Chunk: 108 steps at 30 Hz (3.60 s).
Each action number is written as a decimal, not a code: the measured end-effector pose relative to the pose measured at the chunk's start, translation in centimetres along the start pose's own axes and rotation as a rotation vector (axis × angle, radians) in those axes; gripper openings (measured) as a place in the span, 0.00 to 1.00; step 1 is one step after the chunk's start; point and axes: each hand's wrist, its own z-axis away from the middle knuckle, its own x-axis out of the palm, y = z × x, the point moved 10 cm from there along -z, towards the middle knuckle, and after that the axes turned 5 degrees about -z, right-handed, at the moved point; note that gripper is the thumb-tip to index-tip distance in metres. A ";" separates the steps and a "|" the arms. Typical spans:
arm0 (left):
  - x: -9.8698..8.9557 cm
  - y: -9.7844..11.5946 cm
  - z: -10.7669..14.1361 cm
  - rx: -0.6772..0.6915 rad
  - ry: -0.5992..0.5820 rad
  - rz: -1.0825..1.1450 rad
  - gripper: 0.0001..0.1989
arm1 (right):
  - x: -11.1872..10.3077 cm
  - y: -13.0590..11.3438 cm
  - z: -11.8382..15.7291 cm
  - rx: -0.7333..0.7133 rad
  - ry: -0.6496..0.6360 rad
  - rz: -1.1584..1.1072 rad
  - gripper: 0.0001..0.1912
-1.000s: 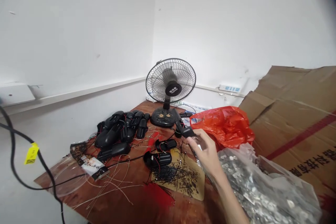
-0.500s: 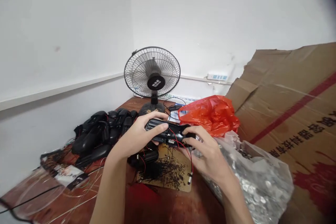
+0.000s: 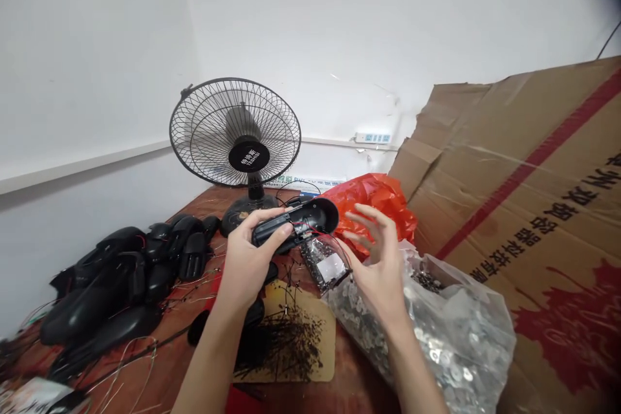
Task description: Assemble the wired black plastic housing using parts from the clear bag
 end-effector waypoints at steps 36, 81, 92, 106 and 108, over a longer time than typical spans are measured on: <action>7.4 1.5 4.2 0.195 -0.439 -0.049 0.26 | 0.3 0.0 0.7 0.225 -0.173 -0.045 0.05; 6.0 5.6 6.2 0.689 -0.146 -0.232 0.30 | 2.5 -1.3 3.0 0.357 -0.220 -0.347 0.27; 5.6 2.7 4.7 0.444 -0.168 -0.101 0.25 | 3.2 -1.4 2.0 0.340 -0.368 -0.393 0.30; 5.3 4.0 4.3 0.473 -0.143 -0.208 0.24 | 2.4 -0.6 2.1 0.360 -0.168 -0.362 0.23; 5.3 3.8 4.1 0.469 -0.157 -0.170 0.25 | 2.4 -0.3 2.1 0.375 -0.156 -0.350 0.22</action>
